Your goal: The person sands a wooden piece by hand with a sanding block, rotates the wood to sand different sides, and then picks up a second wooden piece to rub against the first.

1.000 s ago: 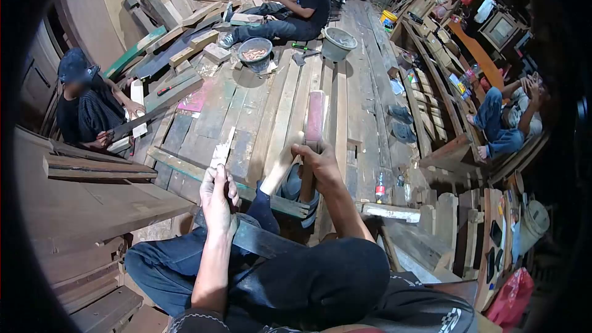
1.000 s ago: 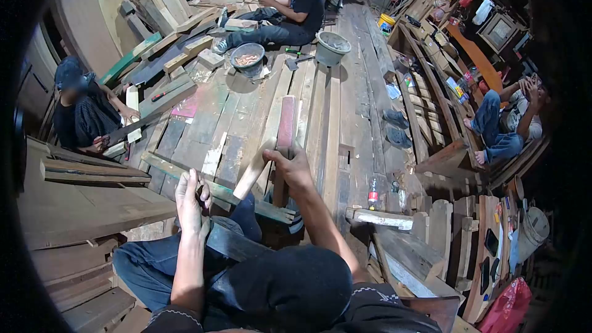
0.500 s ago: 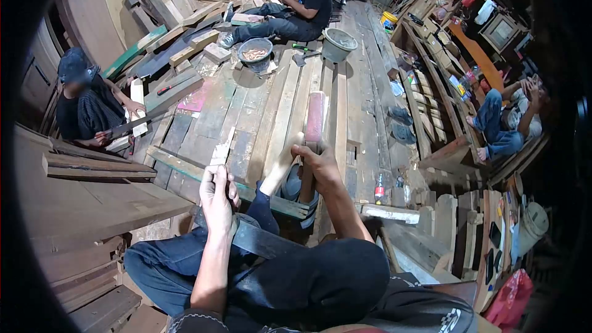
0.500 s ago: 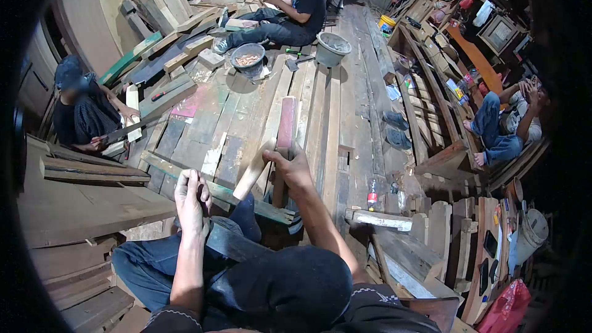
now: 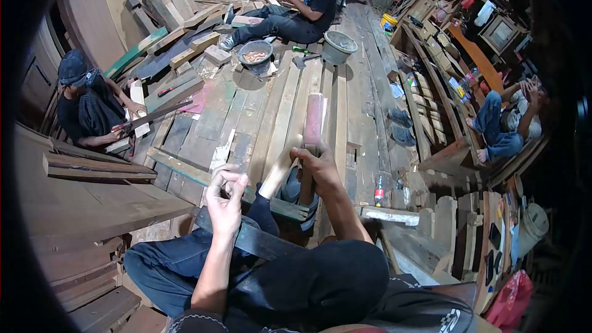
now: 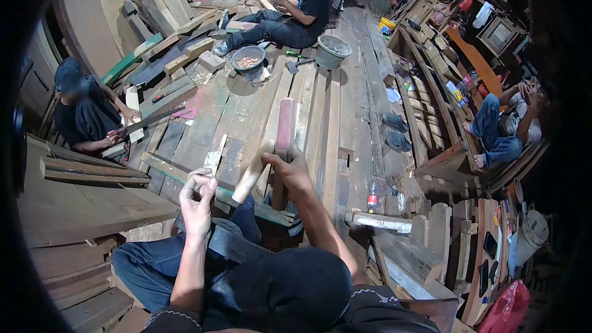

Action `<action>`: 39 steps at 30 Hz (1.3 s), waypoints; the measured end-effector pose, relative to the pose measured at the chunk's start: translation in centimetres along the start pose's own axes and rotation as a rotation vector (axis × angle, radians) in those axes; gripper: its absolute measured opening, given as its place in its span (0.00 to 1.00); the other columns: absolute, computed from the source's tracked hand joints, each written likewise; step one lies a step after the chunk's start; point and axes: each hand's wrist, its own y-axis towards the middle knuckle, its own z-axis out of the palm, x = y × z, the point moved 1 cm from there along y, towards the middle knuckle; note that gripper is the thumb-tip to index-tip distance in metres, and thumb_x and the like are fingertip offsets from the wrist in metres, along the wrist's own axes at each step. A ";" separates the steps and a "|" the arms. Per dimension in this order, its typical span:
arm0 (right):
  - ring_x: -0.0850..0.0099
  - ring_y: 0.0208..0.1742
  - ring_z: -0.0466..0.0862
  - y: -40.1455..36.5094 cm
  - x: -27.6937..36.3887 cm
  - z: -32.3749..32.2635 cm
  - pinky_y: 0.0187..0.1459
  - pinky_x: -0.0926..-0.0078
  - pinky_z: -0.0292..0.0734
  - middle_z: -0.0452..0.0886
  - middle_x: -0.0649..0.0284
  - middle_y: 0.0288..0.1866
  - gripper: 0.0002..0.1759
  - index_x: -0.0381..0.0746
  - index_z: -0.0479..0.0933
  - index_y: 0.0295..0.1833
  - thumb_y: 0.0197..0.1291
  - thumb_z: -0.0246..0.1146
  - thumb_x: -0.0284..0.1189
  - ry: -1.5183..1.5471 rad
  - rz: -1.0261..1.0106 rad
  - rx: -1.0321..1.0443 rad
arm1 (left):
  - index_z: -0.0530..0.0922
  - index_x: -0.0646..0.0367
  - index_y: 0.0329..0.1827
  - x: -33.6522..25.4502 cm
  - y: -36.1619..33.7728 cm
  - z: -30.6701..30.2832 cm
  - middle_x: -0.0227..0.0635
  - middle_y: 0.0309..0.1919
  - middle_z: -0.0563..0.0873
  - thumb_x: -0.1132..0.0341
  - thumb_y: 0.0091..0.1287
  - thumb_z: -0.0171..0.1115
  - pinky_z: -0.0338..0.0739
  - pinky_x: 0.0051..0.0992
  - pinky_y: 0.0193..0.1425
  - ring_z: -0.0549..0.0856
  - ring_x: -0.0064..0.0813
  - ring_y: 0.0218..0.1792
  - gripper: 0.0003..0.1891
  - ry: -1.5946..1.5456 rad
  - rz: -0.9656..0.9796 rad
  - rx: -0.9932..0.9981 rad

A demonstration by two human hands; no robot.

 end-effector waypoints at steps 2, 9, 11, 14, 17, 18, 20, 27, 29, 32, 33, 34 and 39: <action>0.77 0.19 0.77 -0.2 0.2 0.2 0.18 0.76 0.74 0.80 0.66 0.27 0.15 0.36 0.78 0.43 0.57 0.73 0.32 -0.004 -0.007 0.013 | 0.80 0.62 0.35 -0.9 -0.1 0.6 0.33 0.45 0.79 0.71 0.66 0.68 0.65 0.16 0.39 0.73 0.13 0.35 0.05 0.044 0.026 0.008; 0.78 0.19 0.76 -0.4 0.6 0.8 0.18 0.77 0.75 0.80 0.66 0.28 0.15 0.37 0.76 0.44 0.58 0.73 0.31 0.005 -0.005 0.056 | 0.77 0.61 0.34 -0.6 -0.2 0.4 0.31 0.38 0.77 0.72 0.65 0.67 0.66 0.19 0.39 0.72 0.18 0.34 0.06 0.131 0.024 0.102; 0.78 0.20 0.77 -0.6 0.8 0.7 0.19 0.77 0.76 0.80 0.66 0.28 0.15 0.37 0.76 0.45 0.58 0.73 0.31 -0.003 -0.003 0.078 | 0.76 0.61 0.35 0.0 -0.2 0.4 0.30 0.36 0.77 0.70 0.66 0.67 0.68 0.20 0.39 0.73 0.18 0.33 0.07 0.174 0.032 0.124; 0.78 0.21 0.78 -1.0 1.2 0.9 0.19 0.77 0.76 0.80 0.66 0.29 0.17 0.37 0.76 0.47 0.58 0.73 0.30 0.013 -0.010 0.089 | 0.77 0.61 0.42 -2.7 -0.6 1.3 0.30 0.34 0.77 0.68 0.66 0.67 0.71 0.23 0.42 0.77 0.20 0.34 0.09 0.272 0.012 0.170; 0.78 0.23 0.78 -1.5 1.7 1.3 0.20 0.78 0.76 0.80 0.66 0.31 0.17 0.37 0.75 0.49 0.58 0.73 0.30 0.039 -0.027 0.103 | 0.77 0.62 0.55 -2.5 -0.7 1.7 0.43 0.43 0.82 0.64 0.64 0.68 0.76 0.32 0.49 0.82 0.38 0.41 0.19 0.415 0.149 0.261; 0.78 0.23 0.79 -1.5 1.7 1.4 0.21 0.78 0.76 0.81 0.66 0.31 0.18 0.37 0.75 0.49 0.58 0.73 0.30 0.048 -0.033 0.109 | 0.76 0.62 0.59 -3.1 -0.7 1.9 0.48 0.48 0.83 0.64 0.63 0.69 0.75 0.36 0.54 0.83 0.45 0.48 0.23 0.439 0.138 0.306; 0.78 0.23 0.79 -1.5 1.6 1.3 0.21 0.78 0.76 0.81 0.66 0.31 0.17 0.37 0.75 0.49 0.58 0.73 0.30 0.050 -0.043 0.127 | 0.77 0.62 0.60 -2.7 -0.9 2.1 0.46 0.51 0.84 0.65 0.61 0.70 0.76 0.35 0.56 0.83 0.39 0.48 0.24 0.511 0.189 0.301; 0.78 0.22 0.79 -1.5 1.5 1.3 0.21 0.78 0.76 0.81 0.65 0.32 0.18 0.37 0.74 0.50 0.59 0.72 0.29 0.030 -0.034 0.119 | 0.80 0.65 0.52 -2.4 -0.7 2.1 0.48 0.39 0.86 0.64 0.64 0.68 0.78 0.37 0.49 0.85 0.45 0.40 0.18 0.467 0.153 0.307; 0.78 0.22 0.79 -1.4 1.3 1.3 0.21 0.78 0.76 0.81 0.65 0.32 0.18 0.38 0.74 0.50 0.59 0.72 0.29 0.038 -0.029 0.114 | 0.79 0.66 0.53 -2.1 -0.8 2.0 0.49 0.39 0.86 0.64 0.63 0.69 0.78 0.36 0.48 0.85 0.45 0.40 0.19 0.465 0.157 0.301; 0.77 0.21 0.78 -1.3 1.3 1.3 0.20 0.78 0.76 0.81 0.65 0.32 0.19 0.37 0.73 0.51 0.58 0.72 0.29 0.049 -0.025 0.109 | 0.79 0.66 0.52 -2.5 -0.8 2.2 0.50 0.38 0.86 0.64 0.61 0.72 0.78 0.37 0.48 0.86 0.47 0.41 0.20 0.467 0.106 0.307; 0.77 0.21 0.78 -1.3 1.3 1.4 0.20 0.78 0.76 0.81 0.65 0.32 0.19 0.37 0.73 0.51 0.58 0.73 0.29 0.053 -0.024 0.107 | 0.80 0.66 0.51 -2.6 -0.8 2.2 0.50 0.37 0.86 0.64 0.61 0.72 0.78 0.37 0.48 0.86 0.47 0.41 0.20 0.483 0.113 0.314; 0.77 0.21 0.78 -1.3 1.3 1.4 0.20 0.77 0.76 0.81 0.65 0.32 0.19 0.37 0.73 0.51 0.58 0.73 0.29 0.056 -0.022 0.103 | 0.80 0.66 0.51 -2.7 -0.8 2.1 0.50 0.37 0.86 0.64 0.61 0.72 0.78 0.37 0.48 0.86 0.48 0.41 0.19 0.500 0.120 0.321; 0.77 0.21 0.78 -1.2 1.2 1.3 0.20 0.77 0.76 0.79 0.66 0.30 0.20 0.37 0.73 0.51 0.58 0.73 0.29 0.058 -0.035 0.102 | 0.80 0.67 0.50 -2.2 -0.8 2.0 0.52 0.37 0.86 0.64 0.62 0.71 0.79 0.37 0.47 0.86 0.51 0.40 0.18 0.490 0.106 0.340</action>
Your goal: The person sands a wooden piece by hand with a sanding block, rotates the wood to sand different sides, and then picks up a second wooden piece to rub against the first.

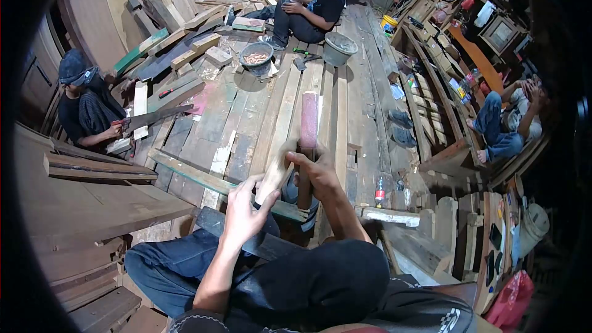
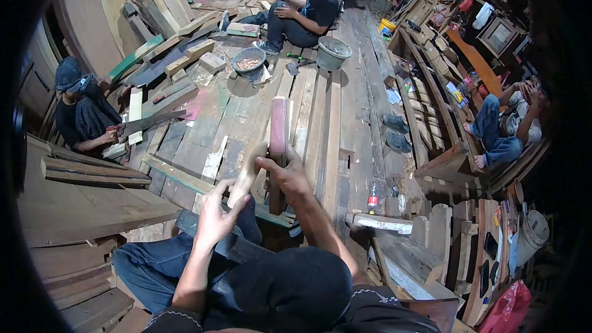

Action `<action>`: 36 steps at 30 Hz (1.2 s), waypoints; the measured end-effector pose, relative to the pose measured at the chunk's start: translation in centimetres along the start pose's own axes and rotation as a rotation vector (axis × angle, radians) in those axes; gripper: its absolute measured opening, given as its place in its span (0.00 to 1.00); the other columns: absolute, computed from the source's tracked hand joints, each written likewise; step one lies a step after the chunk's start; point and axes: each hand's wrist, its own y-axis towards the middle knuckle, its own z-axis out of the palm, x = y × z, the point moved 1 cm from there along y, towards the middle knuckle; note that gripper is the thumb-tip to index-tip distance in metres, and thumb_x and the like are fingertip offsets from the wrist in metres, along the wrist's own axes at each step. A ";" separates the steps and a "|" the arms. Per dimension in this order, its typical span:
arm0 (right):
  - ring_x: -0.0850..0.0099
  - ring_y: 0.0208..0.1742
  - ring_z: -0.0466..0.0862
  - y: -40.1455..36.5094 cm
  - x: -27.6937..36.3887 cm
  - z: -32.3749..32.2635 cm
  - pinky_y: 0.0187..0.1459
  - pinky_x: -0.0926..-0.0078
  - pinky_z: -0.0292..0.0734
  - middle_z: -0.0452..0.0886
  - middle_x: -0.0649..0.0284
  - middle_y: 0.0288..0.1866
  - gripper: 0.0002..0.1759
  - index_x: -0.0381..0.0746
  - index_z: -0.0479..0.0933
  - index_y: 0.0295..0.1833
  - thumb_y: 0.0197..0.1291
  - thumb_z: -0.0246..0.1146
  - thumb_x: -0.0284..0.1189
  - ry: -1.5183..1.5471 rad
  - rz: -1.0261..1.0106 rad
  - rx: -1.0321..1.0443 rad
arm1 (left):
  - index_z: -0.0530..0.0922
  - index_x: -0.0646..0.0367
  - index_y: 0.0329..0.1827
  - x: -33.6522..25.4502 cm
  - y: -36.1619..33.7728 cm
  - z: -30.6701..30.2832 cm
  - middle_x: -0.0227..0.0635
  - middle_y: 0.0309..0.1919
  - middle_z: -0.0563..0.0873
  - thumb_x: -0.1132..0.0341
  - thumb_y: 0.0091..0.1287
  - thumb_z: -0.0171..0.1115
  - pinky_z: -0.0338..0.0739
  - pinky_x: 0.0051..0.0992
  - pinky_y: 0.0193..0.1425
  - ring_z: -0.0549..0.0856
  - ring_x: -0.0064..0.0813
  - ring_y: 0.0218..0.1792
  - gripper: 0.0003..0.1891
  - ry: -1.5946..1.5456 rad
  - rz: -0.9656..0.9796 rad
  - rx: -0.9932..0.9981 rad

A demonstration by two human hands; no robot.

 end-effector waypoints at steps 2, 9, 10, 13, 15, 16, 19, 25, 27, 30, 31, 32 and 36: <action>0.77 0.21 0.78 0.0 0.0 -0.1 0.20 0.77 0.76 0.78 0.66 0.30 0.20 0.36 0.73 0.50 0.58 0.73 0.29 -0.020 0.029 -0.005 | 0.80 0.67 0.50 0.0 0.0 0.1 0.53 0.37 0.86 0.64 0.63 0.70 0.79 0.37 0.46 0.86 0.51 0.40 0.18 -0.029 -0.028 -0.013; 0.76 0.20 0.78 0.1 0.0 0.0 0.19 0.76 0.76 0.77 0.66 0.29 0.21 0.36 0.73 0.51 0.57 0.74 0.30 -0.032 0.022 0.009 | 0.79 0.67 0.50 0.0 0.0 -0.1 0.53 0.37 0.86 0.64 0.64 0.68 0.79 0.38 0.46 0.86 0.51 0.41 0.17 -0.034 -0.031 -0.032; 0.76 0.21 0.78 0.1 -0.1 -0.1 0.19 0.76 0.76 0.77 0.66 0.30 0.21 0.36 0.73 0.51 0.57 0.74 0.30 -0.025 0.026 0.014 | 0.79 0.67 0.50 0.1 0.0 -0.1 0.54 0.38 0.86 0.64 0.64 0.68 0.79 0.38 0.47 0.86 0.51 0.41 0.17 -0.032 -0.027 -0.037; 0.76 0.21 0.78 0.2 -0.1 -0.2 0.19 0.76 0.76 0.78 0.66 0.30 0.22 0.37 0.72 0.53 0.57 0.74 0.30 -0.011 0.032 0.024 | 0.78 0.67 0.50 0.1 0.0 -0.1 0.54 0.38 0.85 0.64 0.65 0.68 0.78 0.38 0.47 0.86 0.51 0.41 0.17 -0.034 -0.050 -0.036; 0.76 0.21 0.78 0.1 -0.1 -0.1 0.19 0.76 0.76 0.78 0.66 0.31 0.23 0.37 0.72 0.54 0.57 0.74 0.29 -0.008 0.028 0.025 | 0.78 0.67 0.50 0.0 0.0 -0.2 0.54 0.38 0.85 0.64 0.65 0.67 0.78 0.38 0.47 0.86 0.51 0.41 0.17 -0.028 -0.057 -0.040; 0.76 0.21 0.78 0.1 -0.2 -0.1 0.19 0.75 0.76 0.78 0.66 0.31 0.23 0.37 0.72 0.54 0.57 0.74 0.29 -0.003 0.029 0.028 | 0.78 0.67 0.50 0.0 0.0 -0.2 0.54 0.38 0.85 0.64 0.65 0.67 0.78 0.38 0.47 0.86 0.51 0.41 0.17 -0.020 -0.050 -0.047; 0.76 0.21 0.78 0.1 -0.2 0.0 0.18 0.75 0.76 0.78 0.66 0.31 0.21 0.37 0.72 0.54 0.57 0.73 0.28 0.005 0.031 0.026 | 0.78 0.67 0.50 0.1 -0.1 -0.2 0.54 0.37 0.85 0.64 0.65 0.67 0.78 0.38 0.46 0.86 0.51 0.41 0.17 -0.031 -0.041 -0.052; 0.74 0.21 0.78 0.1 -0.2 0.0 0.20 0.75 0.75 0.77 0.67 0.28 0.16 0.37 0.76 0.50 0.58 0.71 0.27 -0.088 0.131 -0.060 | 0.78 0.66 0.51 0.5 -0.1 -0.1 0.53 0.38 0.85 0.63 0.66 0.67 0.79 0.38 0.46 0.86 0.50 0.41 0.17 -0.008 -0.051 -0.035; 0.74 0.23 0.79 -0.2 -0.1 0.2 0.21 0.75 0.76 0.78 0.66 0.29 0.17 0.37 0.76 0.50 0.58 0.71 0.28 -0.056 0.060 -0.040 | 0.78 0.67 0.51 0.0 -0.1 -0.3 0.54 0.39 0.85 0.63 0.66 0.66 0.79 0.38 0.47 0.87 0.51 0.42 0.17 -0.019 -0.046 -0.050; 0.75 0.23 0.79 0.0 -0.3 0.1 0.21 0.75 0.75 0.79 0.66 0.30 0.18 0.37 0.76 0.52 0.58 0.71 0.27 -0.050 0.060 -0.046 | 0.77 0.69 0.52 0.5 -0.2 -0.2 0.56 0.42 0.85 0.62 0.68 0.64 0.79 0.39 0.50 0.86 0.53 0.46 0.18 -0.061 -0.079 -0.012; 0.75 0.22 0.78 0.0 -0.4 0.2 0.21 0.75 0.75 0.78 0.66 0.29 0.19 0.37 0.75 0.53 0.58 0.71 0.27 -0.025 0.042 -0.039 | 0.77 0.69 0.53 0.7 -0.2 -0.2 0.57 0.42 0.85 0.62 0.68 0.63 0.79 0.39 0.50 0.86 0.53 0.46 0.18 -0.053 -0.086 -0.013; 0.75 0.22 0.78 0.1 -0.4 0.2 0.21 0.75 0.75 0.78 0.66 0.29 0.19 0.37 0.75 0.53 0.58 0.71 0.27 -0.031 0.043 -0.033 | 0.77 0.69 0.53 1.0 -0.2 -0.1 0.57 0.43 0.85 0.62 0.69 0.63 0.79 0.39 0.51 0.86 0.53 0.47 0.18 -0.048 -0.089 -0.013; 0.75 0.22 0.78 -0.1 -0.3 0.1 0.20 0.75 0.76 0.77 0.67 0.29 0.19 0.38 0.75 0.53 0.58 0.71 0.27 -0.049 0.051 -0.053 | 0.77 0.70 0.54 1.0 -0.1 0.0 0.58 0.44 0.85 0.62 0.70 0.61 0.78 0.39 0.53 0.85 0.55 0.48 0.19 -0.059 -0.059 -0.018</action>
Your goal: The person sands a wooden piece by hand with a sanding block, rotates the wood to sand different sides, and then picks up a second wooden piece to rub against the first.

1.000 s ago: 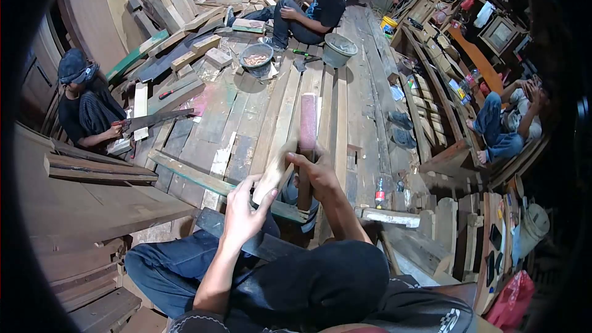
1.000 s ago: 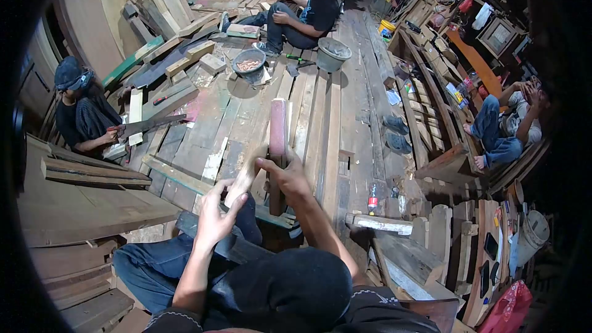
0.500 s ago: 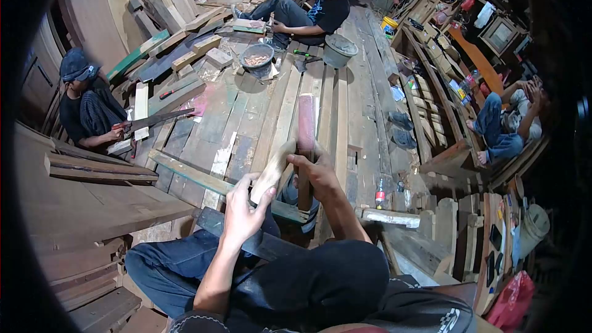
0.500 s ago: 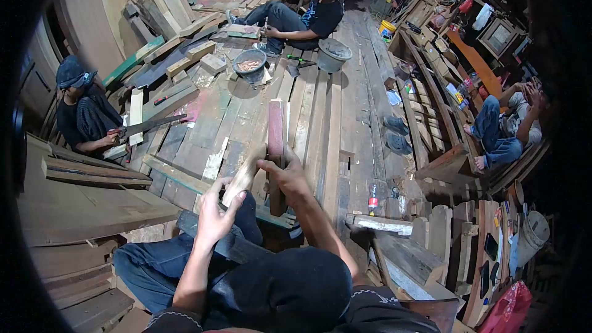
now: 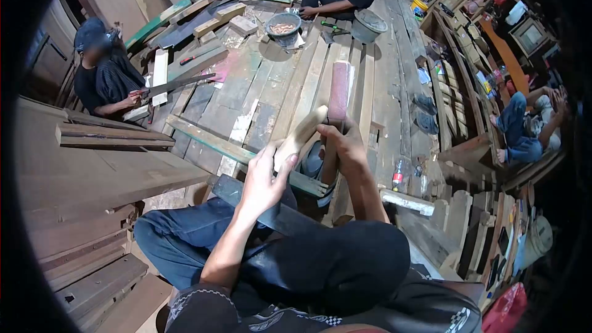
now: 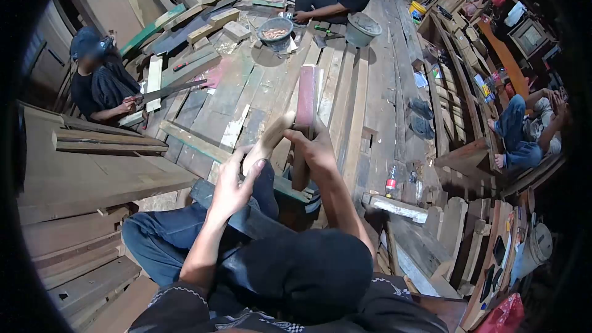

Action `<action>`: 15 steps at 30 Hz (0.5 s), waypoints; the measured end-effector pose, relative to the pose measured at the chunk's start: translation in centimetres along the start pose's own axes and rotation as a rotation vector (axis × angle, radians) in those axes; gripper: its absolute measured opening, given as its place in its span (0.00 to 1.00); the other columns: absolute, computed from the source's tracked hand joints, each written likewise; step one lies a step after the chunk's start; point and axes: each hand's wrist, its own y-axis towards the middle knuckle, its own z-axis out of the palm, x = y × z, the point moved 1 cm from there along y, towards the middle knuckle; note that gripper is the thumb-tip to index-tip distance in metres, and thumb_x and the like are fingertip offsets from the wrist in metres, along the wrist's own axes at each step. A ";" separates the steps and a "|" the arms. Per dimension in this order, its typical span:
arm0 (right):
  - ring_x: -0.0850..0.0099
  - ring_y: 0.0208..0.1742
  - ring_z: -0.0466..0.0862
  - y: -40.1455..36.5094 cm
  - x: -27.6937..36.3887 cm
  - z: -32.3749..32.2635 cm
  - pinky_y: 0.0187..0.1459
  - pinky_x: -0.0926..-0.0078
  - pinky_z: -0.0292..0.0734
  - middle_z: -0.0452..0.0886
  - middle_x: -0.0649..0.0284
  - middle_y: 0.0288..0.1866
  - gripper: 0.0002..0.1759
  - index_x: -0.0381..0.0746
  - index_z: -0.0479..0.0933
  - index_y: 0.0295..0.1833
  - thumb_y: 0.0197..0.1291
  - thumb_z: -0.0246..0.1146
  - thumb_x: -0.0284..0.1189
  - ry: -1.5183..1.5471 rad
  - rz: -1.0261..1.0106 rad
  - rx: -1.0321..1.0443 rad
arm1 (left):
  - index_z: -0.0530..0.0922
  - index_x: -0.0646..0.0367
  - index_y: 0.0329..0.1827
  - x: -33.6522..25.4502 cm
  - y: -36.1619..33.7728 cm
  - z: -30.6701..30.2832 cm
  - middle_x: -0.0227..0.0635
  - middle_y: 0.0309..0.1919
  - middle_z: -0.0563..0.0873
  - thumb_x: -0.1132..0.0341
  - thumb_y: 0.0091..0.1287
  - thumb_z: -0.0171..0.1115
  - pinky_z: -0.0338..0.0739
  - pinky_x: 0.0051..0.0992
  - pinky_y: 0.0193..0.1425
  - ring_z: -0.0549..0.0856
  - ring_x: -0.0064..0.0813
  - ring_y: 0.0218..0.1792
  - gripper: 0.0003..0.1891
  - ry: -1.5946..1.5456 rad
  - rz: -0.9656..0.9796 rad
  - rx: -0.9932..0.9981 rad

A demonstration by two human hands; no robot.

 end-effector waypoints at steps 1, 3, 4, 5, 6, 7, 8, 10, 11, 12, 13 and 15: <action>0.75 0.22 0.78 -0.1 0.1 0.2 0.20 0.75 0.76 0.77 0.67 0.29 0.19 0.38 0.75 0.53 0.58 0.71 0.27 -0.001 -0.004 -0.014 | 0.76 0.70 0.55 0.2 -0.1 0.0 0.58 0.44 0.85 0.62 0.70 0.61 0.78 0.39 0.53 0.86 0.54 0.48 0.19 0.018 0.004 -0.001; 0.75 0.22 0.78 0.1 0.0 0.1 0.20 0.75 0.77 0.77 0.67 0.28 0.19 0.37 0.75 0.52 0.57 0.72 0.28 -0.024 0.013 -0.014 | 0.76 0.70 0.55 0.1 0.0 0.0 0.58 0.43 0.85 0.63 0.70 0.61 0.78 0.39 0.52 0.86 0.54 0.48 0.18 -0.003 -0.021 0.008; 0.75 0.22 0.78 0.1 0.0 0.1 0.20 0.75 0.77 0.77 0.67 0.28 0.19 0.37 0.75 0.52 0.57 0.72 0.28 -0.016 0.009 -0.007 | 0.76 0.70 0.55 0.1 -0.1 0.0 0.58 0.43 0.85 0.63 0.71 0.61 0.78 0.39 0.52 0.86 0.53 0.47 0.18 -0.013 -0.033 0.012; 0.75 0.22 0.78 0.1 0.0 0.2 0.20 0.75 0.77 0.77 0.67 0.28 0.19 0.37 0.75 0.52 0.57 0.72 0.28 -0.008 0.004 0.000 | 0.76 0.69 0.54 0.2 -0.1 0.1 0.57 0.41 0.85 0.63 0.71 0.61 0.79 0.39 0.50 0.86 0.53 0.45 0.17 -0.033 -0.053 0.010; 0.75 0.22 0.79 0.0 0.0 0.2 0.20 0.75 0.77 0.77 0.67 0.28 0.19 0.37 0.75 0.51 0.57 0.72 0.28 0.000 -0.002 0.006 | 0.76 0.68 0.56 0.4 -0.1 0.1 0.53 0.38 0.85 0.62 0.71 0.61 0.78 0.36 0.45 0.86 0.45 0.40 0.18 -0.021 -0.045 0.004; 0.75 0.22 0.79 0.1 -0.1 0.1 0.20 0.75 0.77 0.77 0.67 0.28 0.19 0.37 0.75 0.51 0.57 0.72 0.28 0.004 -0.001 0.011 | 0.76 0.67 0.57 0.5 -0.1 0.2 0.49 0.34 0.85 0.62 0.71 0.61 0.77 0.33 0.40 0.85 0.37 0.34 0.18 -0.010 -0.037 -0.002; 0.75 0.21 0.79 0.2 -0.1 0.1 0.20 0.75 0.77 0.77 0.67 0.28 0.19 0.37 0.75 0.51 0.57 0.72 0.28 0.008 -0.001 0.016 | 0.76 0.66 0.58 0.5 0.0 0.2 0.45 0.30 0.86 0.61 0.71 0.61 0.77 0.30 0.35 0.84 0.30 0.28 0.19 0.002 -0.028 -0.008; 0.75 0.21 0.79 0.2 -0.2 0.1 0.20 0.74 0.77 0.77 0.67 0.28 0.19 0.37 0.75 0.52 0.57 0.72 0.28 0.017 -0.005 0.021 | 0.76 0.67 0.55 -0.1 0.0 0.1 0.53 0.36 0.85 0.63 0.70 0.62 0.78 0.35 0.44 0.86 0.45 0.38 0.17 -0.007 -0.039 -0.014; 0.75 0.21 0.78 0.2 -0.2 0.1 0.20 0.74 0.77 0.77 0.67 0.28 0.19 0.37 0.75 0.52 0.57 0.72 0.27 0.022 -0.010 0.021 | 0.76 0.68 0.53 -0.3 0.0 0.0 0.57 0.39 0.85 0.64 0.69 0.63 0.79 0.38 0.48 0.87 0.53 0.43 0.17 -0.011 -0.044 -0.017; 0.74 0.20 0.78 0.2 -0.2 0.1 0.20 0.74 0.77 0.77 0.67 0.28 0.19 0.37 0.74 0.52 0.57 0.72 0.27 0.028 -0.014 0.022 | 0.76 0.67 0.54 -0.1 0.0 0.1 0.54 0.36 0.85 0.63 0.69 0.64 0.78 0.36 0.44 0.86 0.47 0.38 0.18 0.000 -0.039 -0.015; 0.74 0.20 0.78 0.2 -0.2 0.1 0.20 0.74 0.77 0.76 0.66 0.28 0.19 0.37 0.74 0.52 0.57 0.71 0.27 0.035 -0.018 0.018 | 0.75 0.66 0.55 0.3 -0.1 0.2 0.50 0.33 0.85 0.62 0.68 0.65 0.77 0.34 0.40 0.85 0.40 0.34 0.19 0.012 -0.034 -0.013; 0.74 0.20 0.79 0.2 -0.3 0.2 0.20 0.74 0.77 0.76 0.66 0.27 0.18 0.36 0.74 0.52 0.57 0.70 0.25 0.048 -0.027 0.008 | 0.75 0.64 0.55 0.6 -0.1 0.3 0.47 0.31 0.85 0.61 0.67 0.67 0.77 0.32 0.36 0.84 0.35 0.30 0.20 0.044 0.010 -0.021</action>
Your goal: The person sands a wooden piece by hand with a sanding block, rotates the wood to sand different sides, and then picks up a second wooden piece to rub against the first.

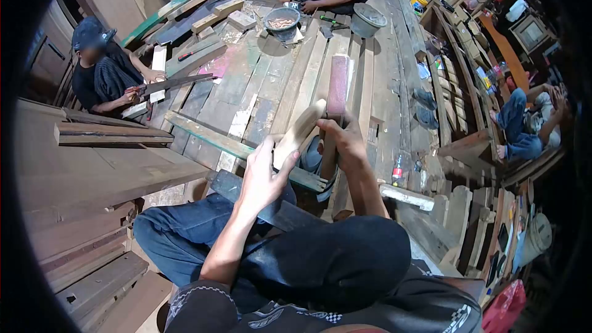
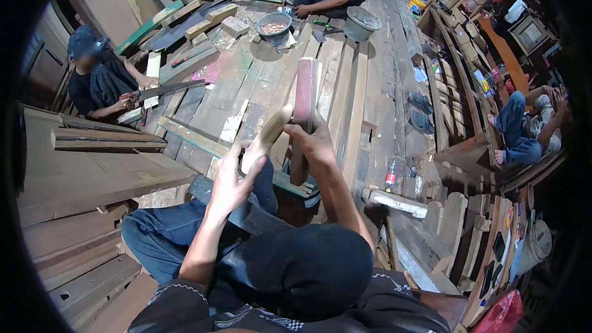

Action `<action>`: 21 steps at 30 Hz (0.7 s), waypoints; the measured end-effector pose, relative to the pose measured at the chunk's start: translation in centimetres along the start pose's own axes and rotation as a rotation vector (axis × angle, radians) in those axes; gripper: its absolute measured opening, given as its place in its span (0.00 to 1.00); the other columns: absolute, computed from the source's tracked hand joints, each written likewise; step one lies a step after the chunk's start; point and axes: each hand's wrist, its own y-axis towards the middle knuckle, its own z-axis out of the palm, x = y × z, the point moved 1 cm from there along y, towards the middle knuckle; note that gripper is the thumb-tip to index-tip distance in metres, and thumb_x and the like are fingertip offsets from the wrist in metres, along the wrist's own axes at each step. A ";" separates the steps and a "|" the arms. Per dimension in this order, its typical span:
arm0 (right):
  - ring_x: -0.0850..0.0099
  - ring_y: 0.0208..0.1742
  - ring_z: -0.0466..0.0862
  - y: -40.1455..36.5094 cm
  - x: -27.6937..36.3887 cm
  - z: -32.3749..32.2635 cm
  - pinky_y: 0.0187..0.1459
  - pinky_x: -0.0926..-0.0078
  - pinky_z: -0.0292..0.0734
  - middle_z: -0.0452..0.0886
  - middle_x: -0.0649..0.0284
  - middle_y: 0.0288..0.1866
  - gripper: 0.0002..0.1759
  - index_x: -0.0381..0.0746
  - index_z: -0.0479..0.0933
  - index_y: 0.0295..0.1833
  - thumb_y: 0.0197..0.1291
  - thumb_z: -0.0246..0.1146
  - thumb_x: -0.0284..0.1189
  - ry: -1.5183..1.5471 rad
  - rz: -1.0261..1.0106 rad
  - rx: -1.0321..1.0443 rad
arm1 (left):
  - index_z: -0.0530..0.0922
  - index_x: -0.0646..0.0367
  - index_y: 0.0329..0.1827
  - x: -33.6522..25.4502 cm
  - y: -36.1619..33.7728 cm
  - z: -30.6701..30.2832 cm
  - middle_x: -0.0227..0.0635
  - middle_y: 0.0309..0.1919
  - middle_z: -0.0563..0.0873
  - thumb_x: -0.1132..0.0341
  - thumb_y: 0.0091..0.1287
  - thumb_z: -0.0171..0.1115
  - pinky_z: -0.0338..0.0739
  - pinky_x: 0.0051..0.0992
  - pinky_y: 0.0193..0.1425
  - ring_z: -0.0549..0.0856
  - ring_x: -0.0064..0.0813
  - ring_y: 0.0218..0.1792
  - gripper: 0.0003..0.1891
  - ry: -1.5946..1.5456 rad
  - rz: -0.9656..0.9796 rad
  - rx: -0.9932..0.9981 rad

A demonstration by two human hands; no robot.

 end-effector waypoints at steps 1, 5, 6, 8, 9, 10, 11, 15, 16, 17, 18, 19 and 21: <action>0.73 0.20 0.79 0.0 -0.2 -0.1 0.20 0.73 0.77 0.76 0.65 0.28 0.18 0.36 0.74 0.52 0.57 0.69 0.25 0.002 0.008 -0.005 | 0.75 0.64 0.54 0.0 0.0 0.0 0.48 0.32 0.85 0.62 0.66 0.69 0.77 0.33 0.36 0.84 0.37 0.31 0.20 0.020 0.040 -0.012; 0.72 0.20 0.79 0.2 -0.4 -0.3 0.20 0.72 0.78 0.76 0.64 0.30 0.19 0.35 0.72 0.54 0.57 0.66 0.22 -0.015 0.009 -0.010 | 0.74 0.64 0.51 -0.2 0.0 0.1 0.50 0.34 0.84 0.64 0.63 0.71 0.77 0.35 0.38 0.85 0.44 0.33 0.20 0.039 0.081 0.002; 0.72 0.20 0.79 0.2 -0.4 -0.2 0.20 0.72 0.78 0.76 0.63 0.30 0.19 0.35 0.72 0.54 0.57 0.66 0.22 -0.022 0.003 -0.006 | 0.74 0.64 0.50 -0.2 0.0 0.1 0.51 0.34 0.84 0.63 0.63 0.71 0.77 0.36 0.38 0.85 0.45 0.33 0.20 0.060 0.077 0.007; 0.72 0.20 0.79 0.0 -0.3 0.1 0.20 0.72 0.78 0.76 0.63 0.30 0.19 0.35 0.71 0.55 0.57 0.65 0.21 -0.027 -0.032 -0.017 | 0.73 0.65 0.49 -0.2 -0.1 0.0 0.52 0.34 0.84 0.63 0.63 0.71 0.77 0.36 0.38 0.85 0.47 0.34 0.19 0.103 0.067 0.015; 0.72 0.20 0.79 -0.1 -0.2 0.3 0.20 0.71 0.78 0.76 0.63 0.30 0.20 0.35 0.70 0.55 0.57 0.65 0.21 -0.030 -0.049 -0.023 | 0.73 0.65 0.49 -0.4 -0.1 0.0 0.52 0.34 0.84 0.63 0.63 0.71 0.77 0.37 0.39 0.85 0.49 0.35 0.20 0.099 0.073 0.022; 0.72 0.20 0.79 -0.1 -0.2 0.3 0.20 0.72 0.78 0.76 0.64 0.30 0.20 0.35 0.70 0.55 0.57 0.64 0.21 -0.033 -0.050 -0.025 | 0.72 0.66 0.49 -0.8 -0.1 -0.1 0.53 0.35 0.84 0.64 0.63 0.71 0.77 0.37 0.40 0.85 0.50 0.36 0.20 0.094 0.078 0.029; 0.72 0.20 0.79 -0.2 -0.2 0.4 0.20 0.72 0.78 0.76 0.64 0.30 0.20 0.35 0.70 0.55 0.57 0.64 0.21 -0.036 -0.053 -0.027 | 0.72 0.66 0.49 -1.1 -0.1 -0.2 0.53 0.35 0.84 0.64 0.63 0.71 0.77 0.38 0.40 0.85 0.51 0.37 0.20 0.090 0.084 0.035; 0.74 0.21 0.79 -0.2 -0.2 0.4 0.21 0.75 0.78 0.76 0.65 0.29 0.20 0.36 0.71 0.55 0.57 0.64 0.20 -0.077 -0.062 -0.004 | 0.69 0.66 0.53 -0.6 -0.3 0.1 0.55 0.38 0.84 0.65 0.65 0.68 0.77 0.40 0.45 0.85 0.54 0.41 0.20 0.107 0.025 0.066; 0.75 0.21 0.79 -0.2 -0.2 0.3 0.21 0.75 0.78 0.76 0.66 0.29 0.20 0.36 0.71 0.55 0.57 0.65 0.20 -0.096 -0.062 0.017 | 0.69 0.66 0.54 -0.3 -0.3 0.1 0.56 0.39 0.84 0.66 0.66 0.68 0.77 0.40 0.46 0.85 0.55 0.42 0.20 0.101 -0.012 0.083; 0.75 0.21 0.79 -0.2 -0.1 0.2 0.21 0.75 0.78 0.76 0.66 0.30 0.20 0.36 0.71 0.55 0.57 0.65 0.20 -0.115 -0.060 0.039 | 0.68 0.66 0.54 0.0 -0.3 0.1 0.56 0.40 0.84 0.66 0.67 0.67 0.77 0.40 0.47 0.85 0.56 0.43 0.20 0.096 -0.050 0.100; 0.75 0.21 0.79 -0.3 0.0 0.2 0.21 0.76 0.78 0.76 0.66 0.30 0.20 0.36 0.72 0.55 0.57 0.65 0.20 -0.133 -0.057 0.062 | 0.67 0.66 0.54 0.1 -0.3 0.2 0.59 0.39 0.83 0.66 0.68 0.65 0.77 0.43 0.46 0.84 0.58 0.43 0.20 0.075 -0.030 0.098; 0.76 0.21 0.79 -0.3 0.1 0.3 0.21 0.76 0.78 0.77 0.66 0.30 0.19 0.36 0.72 0.55 0.57 0.66 0.20 -0.141 -0.059 0.063 | 0.66 0.67 0.54 0.2 -0.2 0.2 0.61 0.38 0.82 0.65 0.68 0.64 0.76 0.45 0.45 0.83 0.61 0.43 0.20 0.056 -0.011 0.097; 0.76 0.21 0.79 -0.4 0.2 0.6 0.21 0.76 0.78 0.77 0.66 0.31 0.19 0.36 0.72 0.54 0.58 0.67 0.21 -0.157 -0.058 0.066 | 0.65 0.67 0.54 0.2 -0.2 0.1 0.65 0.37 0.81 0.64 0.70 0.61 0.76 0.48 0.44 0.83 0.64 0.43 0.19 0.030 0.006 0.080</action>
